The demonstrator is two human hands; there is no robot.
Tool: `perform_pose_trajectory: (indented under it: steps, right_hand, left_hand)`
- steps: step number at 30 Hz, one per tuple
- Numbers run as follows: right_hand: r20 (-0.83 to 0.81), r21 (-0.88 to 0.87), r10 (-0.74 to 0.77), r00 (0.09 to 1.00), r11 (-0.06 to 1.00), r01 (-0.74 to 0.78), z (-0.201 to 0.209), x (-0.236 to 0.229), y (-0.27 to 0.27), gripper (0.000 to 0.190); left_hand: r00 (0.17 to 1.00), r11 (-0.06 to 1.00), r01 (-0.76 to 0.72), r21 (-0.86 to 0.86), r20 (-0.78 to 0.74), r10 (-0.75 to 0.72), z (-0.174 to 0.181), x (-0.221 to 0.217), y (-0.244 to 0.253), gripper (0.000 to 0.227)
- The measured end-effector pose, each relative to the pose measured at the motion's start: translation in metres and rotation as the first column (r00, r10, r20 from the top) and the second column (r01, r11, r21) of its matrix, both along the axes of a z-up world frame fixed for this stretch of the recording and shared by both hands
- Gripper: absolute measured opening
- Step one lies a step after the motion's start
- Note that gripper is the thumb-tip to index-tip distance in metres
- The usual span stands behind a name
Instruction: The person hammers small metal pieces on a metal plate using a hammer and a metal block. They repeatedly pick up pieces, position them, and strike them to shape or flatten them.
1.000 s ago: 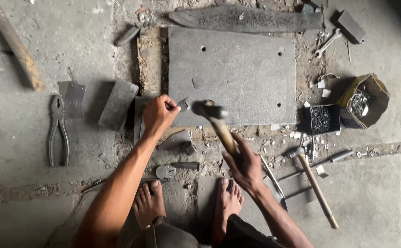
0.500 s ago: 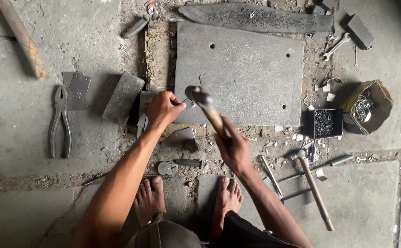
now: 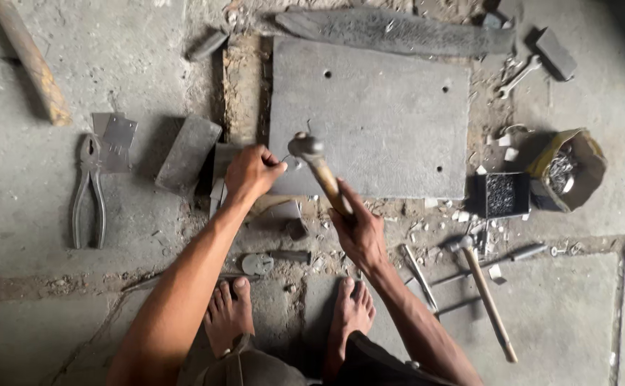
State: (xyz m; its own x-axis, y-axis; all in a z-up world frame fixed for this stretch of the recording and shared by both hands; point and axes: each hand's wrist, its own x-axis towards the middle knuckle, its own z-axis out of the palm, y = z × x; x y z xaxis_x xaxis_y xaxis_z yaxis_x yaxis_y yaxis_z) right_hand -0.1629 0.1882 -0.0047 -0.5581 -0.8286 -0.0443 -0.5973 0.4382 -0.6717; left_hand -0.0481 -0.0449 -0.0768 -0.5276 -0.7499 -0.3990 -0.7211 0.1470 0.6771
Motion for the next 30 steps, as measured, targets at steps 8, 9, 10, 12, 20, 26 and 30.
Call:
perform_pose_trajectory:
  steps: [8,9,10,12,20,26,30]
  right_hand:
    - [0.073,0.136,-0.034,0.997,0.99,0.023,0.004,0.003,0.009,0.056]
    - [0.041,0.064,-0.024,0.999,0.998,0.022,0.002,0.001,0.005,0.057]
    - [0.02,0.008,-0.016,1.0,1.0,0.015,0.001,0.004,0.008,0.057]
    - [0.017,0.029,-0.043,0.999,0.999,0.043,0.0,0.011,0.015,0.054]
    - [0.092,0.016,-0.062,0.994,0.998,0.061,0.01,0.011,0.011,0.059]
    - [0.05,0.135,-0.032,0.998,0.99,0.025,0.012,0.005,-0.001,0.059]
    - [0.064,0.114,-0.045,0.997,0.993,0.038,0.007,0.01,0.013,0.06]
  left_hand:
    - [0.999,0.999,0.009,0.038,0.036,-0.011,0.0,-0.001,0.0,0.027]
    - [1.0,0.999,0.025,0.027,0.018,-0.026,-0.002,-0.003,-0.004,0.024]
    - [0.999,0.999,0.038,0.031,0.01,-0.039,-0.005,0.001,0.0,0.021]
    - [0.999,0.999,0.036,0.027,0.02,-0.037,-0.01,0.007,0.009,0.022]
    - [0.997,0.999,0.026,0.03,0.074,-0.028,-0.002,0.004,0.006,0.026]
    - [0.995,0.999,-0.016,0.046,0.094,0.012,0.009,0.001,-0.004,0.037]
    - [0.992,0.999,-0.011,0.037,0.123,0.007,0.004,0.005,0.009,0.034]
